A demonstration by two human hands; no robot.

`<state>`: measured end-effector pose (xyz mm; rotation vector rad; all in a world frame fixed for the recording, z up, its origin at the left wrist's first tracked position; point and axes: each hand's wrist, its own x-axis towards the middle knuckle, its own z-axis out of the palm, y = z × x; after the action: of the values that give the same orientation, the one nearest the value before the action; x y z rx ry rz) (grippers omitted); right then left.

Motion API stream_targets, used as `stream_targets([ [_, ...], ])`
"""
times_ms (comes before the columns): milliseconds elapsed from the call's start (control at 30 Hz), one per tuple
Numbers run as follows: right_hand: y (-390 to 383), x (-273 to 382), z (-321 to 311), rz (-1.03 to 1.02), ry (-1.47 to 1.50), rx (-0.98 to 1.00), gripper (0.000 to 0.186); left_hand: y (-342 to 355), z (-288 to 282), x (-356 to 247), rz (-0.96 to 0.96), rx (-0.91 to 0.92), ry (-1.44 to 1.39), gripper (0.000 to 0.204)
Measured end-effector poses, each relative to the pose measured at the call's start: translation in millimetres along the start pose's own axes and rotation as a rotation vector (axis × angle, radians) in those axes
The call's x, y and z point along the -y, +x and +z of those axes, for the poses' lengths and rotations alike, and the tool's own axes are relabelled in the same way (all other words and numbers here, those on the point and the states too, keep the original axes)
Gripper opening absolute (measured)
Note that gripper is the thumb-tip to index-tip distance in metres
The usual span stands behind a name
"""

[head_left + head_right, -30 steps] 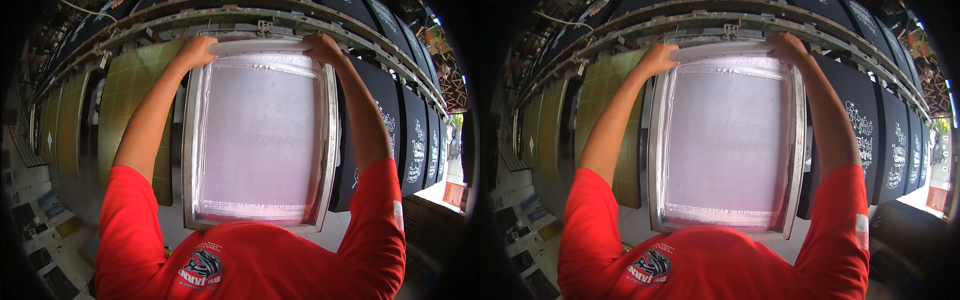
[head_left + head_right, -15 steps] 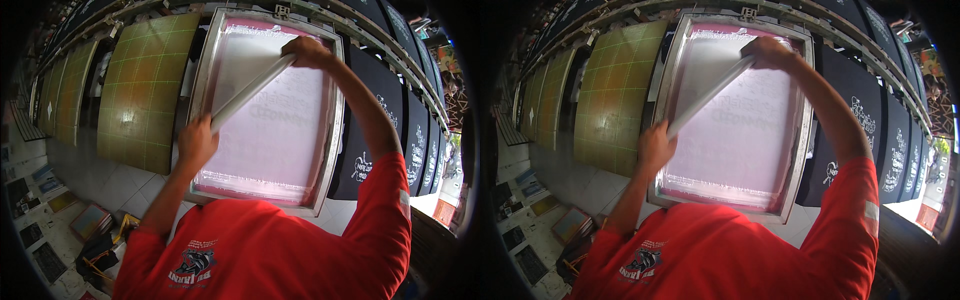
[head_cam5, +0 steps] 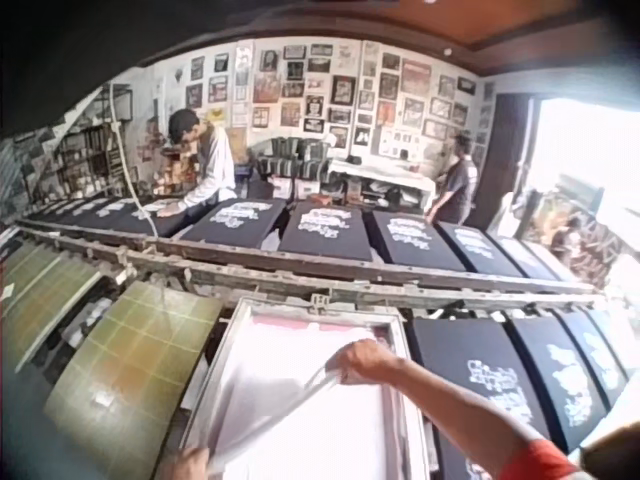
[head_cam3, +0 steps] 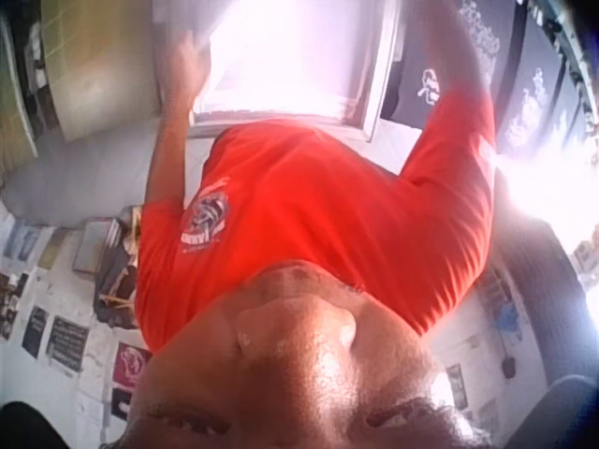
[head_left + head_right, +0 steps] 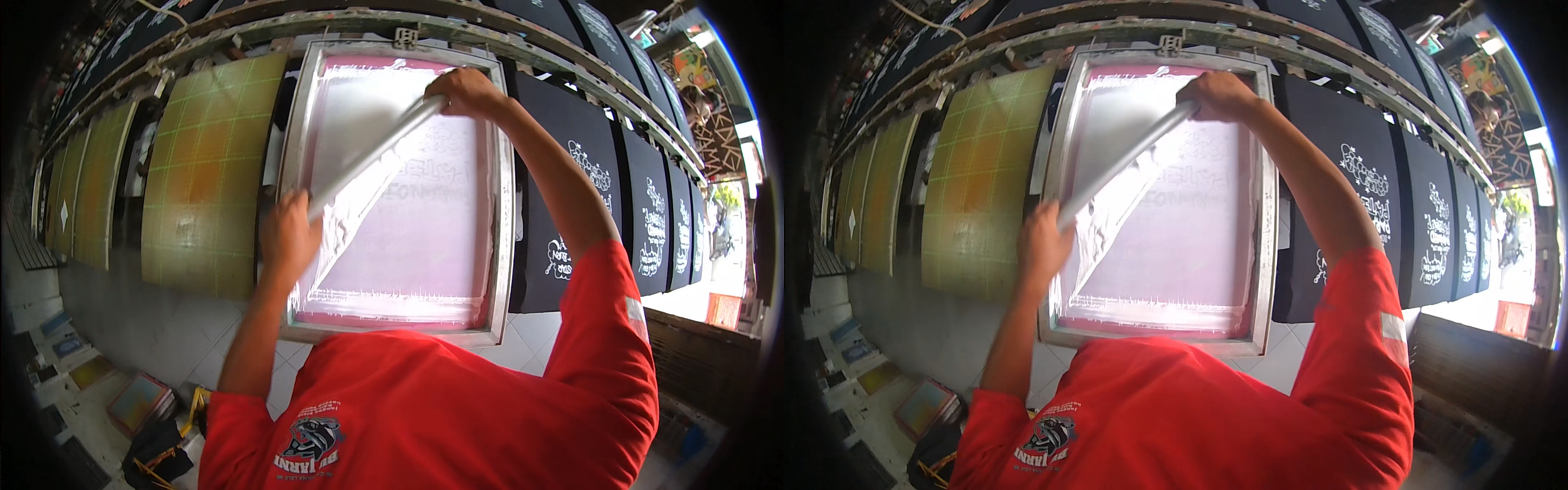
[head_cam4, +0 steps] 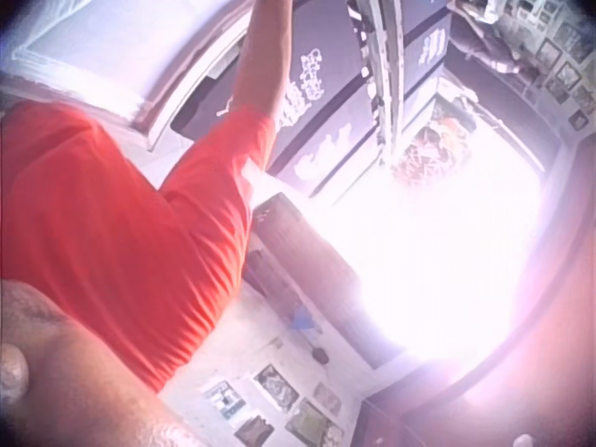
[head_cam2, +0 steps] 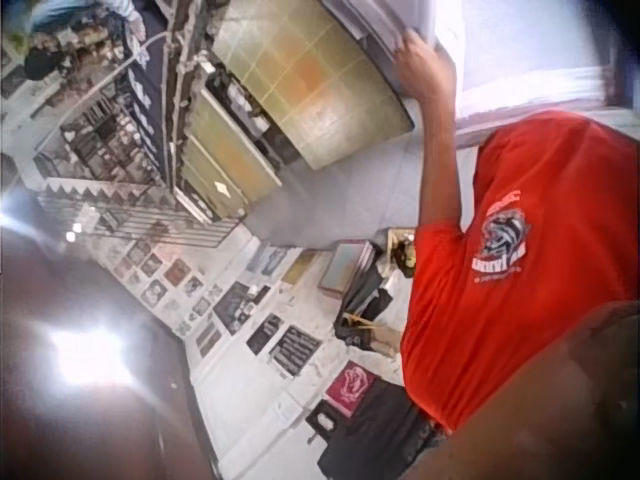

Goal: The person applies ink to a garment using a screen printing frame and a squeegee, then moves the frame to the next station and handles items near a gas cylinder.

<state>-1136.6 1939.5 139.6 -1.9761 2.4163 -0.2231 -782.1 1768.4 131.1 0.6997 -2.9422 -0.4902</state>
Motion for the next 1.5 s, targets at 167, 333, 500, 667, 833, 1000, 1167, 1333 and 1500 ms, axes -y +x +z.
stream_targets([
  [167,2,-63,-3,0.235,-0.066,-0.009,0.030,138,8,15,0.254,-0.052,-0.057,0.035],
  [333,-22,-98,13,0.286,-0.128,-0.072,0.032,228,22,12,0.382,0.055,-0.016,0.036],
  [500,-57,-77,16,0.511,-0.132,0.013,0.036,292,25,-2,0.630,0.094,-0.073,0.031],
  [667,-81,-11,9,0.683,-0.086,0.109,0.032,325,28,-7,0.770,0.161,-0.023,0.019],
  [833,-130,76,23,0.827,0.007,0.045,0.024,314,36,-29,0.932,0.211,-0.009,0.022],
  [1000,-186,192,30,1.043,0.102,0.011,0.020,249,55,-38,0.955,0.301,-0.062,0.027],
  [1167,-228,262,40,0.968,0.060,-0.200,0.026,127,39,-5,0.923,0.185,-0.119,0.028],
  [1333,-211,225,12,0.771,0.047,-0.260,0.027,74,-8,5,0.665,0.107,-0.071,0.033],
  [1500,-202,205,20,0.641,0.008,-0.386,0.031,31,7,28,0.576,-0.092,-0.013,0.039],
])
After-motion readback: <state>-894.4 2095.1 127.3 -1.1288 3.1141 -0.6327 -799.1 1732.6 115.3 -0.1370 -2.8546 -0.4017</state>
